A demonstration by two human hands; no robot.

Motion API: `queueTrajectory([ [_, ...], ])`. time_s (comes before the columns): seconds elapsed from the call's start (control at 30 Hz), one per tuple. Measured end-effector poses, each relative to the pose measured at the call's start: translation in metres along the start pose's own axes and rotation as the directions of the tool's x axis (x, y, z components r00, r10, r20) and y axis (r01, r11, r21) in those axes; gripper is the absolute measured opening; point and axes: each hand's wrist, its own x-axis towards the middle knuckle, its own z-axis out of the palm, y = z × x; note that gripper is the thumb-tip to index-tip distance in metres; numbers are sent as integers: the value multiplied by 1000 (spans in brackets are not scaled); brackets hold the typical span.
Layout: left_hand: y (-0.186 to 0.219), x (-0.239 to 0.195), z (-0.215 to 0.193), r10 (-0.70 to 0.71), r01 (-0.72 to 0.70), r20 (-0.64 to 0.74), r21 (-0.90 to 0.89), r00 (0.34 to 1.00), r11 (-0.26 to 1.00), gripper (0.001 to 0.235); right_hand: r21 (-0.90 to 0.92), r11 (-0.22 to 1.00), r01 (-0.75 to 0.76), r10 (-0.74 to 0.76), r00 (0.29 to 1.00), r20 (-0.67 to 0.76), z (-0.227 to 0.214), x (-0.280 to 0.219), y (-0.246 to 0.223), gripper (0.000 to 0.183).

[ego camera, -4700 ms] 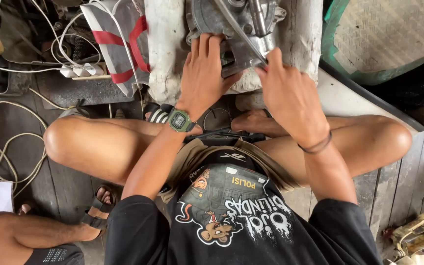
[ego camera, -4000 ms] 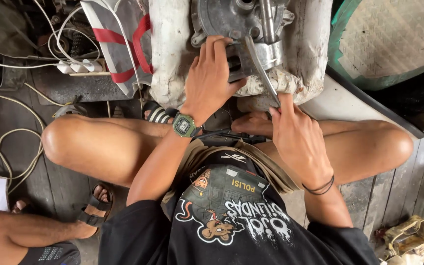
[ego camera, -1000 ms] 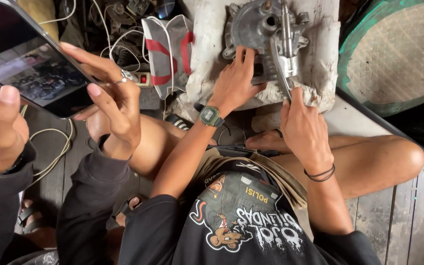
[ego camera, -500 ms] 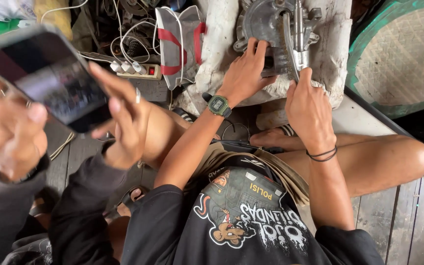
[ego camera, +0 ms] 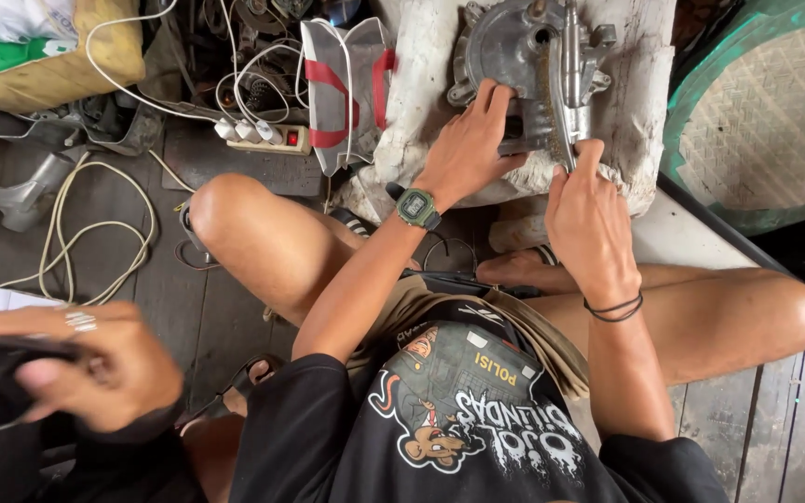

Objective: Cleaning residue and dirt from a motorcycle engine casing using a metal scraping tool

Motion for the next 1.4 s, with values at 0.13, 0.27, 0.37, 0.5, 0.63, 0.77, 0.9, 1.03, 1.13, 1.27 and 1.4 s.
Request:
queueTrajectory([
  [0.13, 0, -2, 2, -13, 12, 10, 14, 1000, 1000, 72, 20, 1000, -21, 21, 1000, -9, -1, -4, 1, 24],
  [0.27, 3, -2, -1, -22, 22, -10, -15, 1000, 1000, 70, -23, 999, -30, 30, 1000, 0, -2, -12, 2, 21],
  [0.37, 3, 0, -1, -23, 23, -7, -2, 1000, 1000, 70, -83, 993, -81, 84, 996, 30, 0, -18, 2, 20],
  [0.5, 5, -1, -2, 8, -6, -32, 48, 999, 999, 70, -34, 999, 20, -21, 1000, -22, 4, 3, 5, 24],
  [0.63, 5, -2, -6, 37, -36, -24, 54, 999, 998, 72, -45, 998, -50, 50, 999, -18, 7, 15, 2, 32],
  [0.77, -1, -21, -31, -18, 17, -11, -54, 1000, 998, 88, -82, 995, -63, 61, 998, -23, 9, 1, 9, 27],
  [0.9, 5, -85, -138, -201, -5, -236, -661, 951, 750, 46, -122, 978, -168, 186, 969, 162, 18, 7, 22, 25],
  [1.03, -44, -160, -184, -510, -132, -294, -935, 808, 330, 55, -90, 985, -150, 162, 976, 142, 13, 15, 11, 24],
  [1.13, -75, -196, -189, -649, -88, -221, -969, 728, 231, 57, -112, 981, -155, 170, 976, 137, 12, 8, 10, 23],
  [1.27, -72, -184, -162, -594, -63, -329, -904, 734, 423, 51, -88, 983, -163, 175, 972, 155, 13, 4, 13, 25],
  [1.4, -31, -150, -131, -64, -47, -141, -669, 988, 741, 39, -45, 965, -257, 261, 946, 193, 1, 25, 0, 30],
])
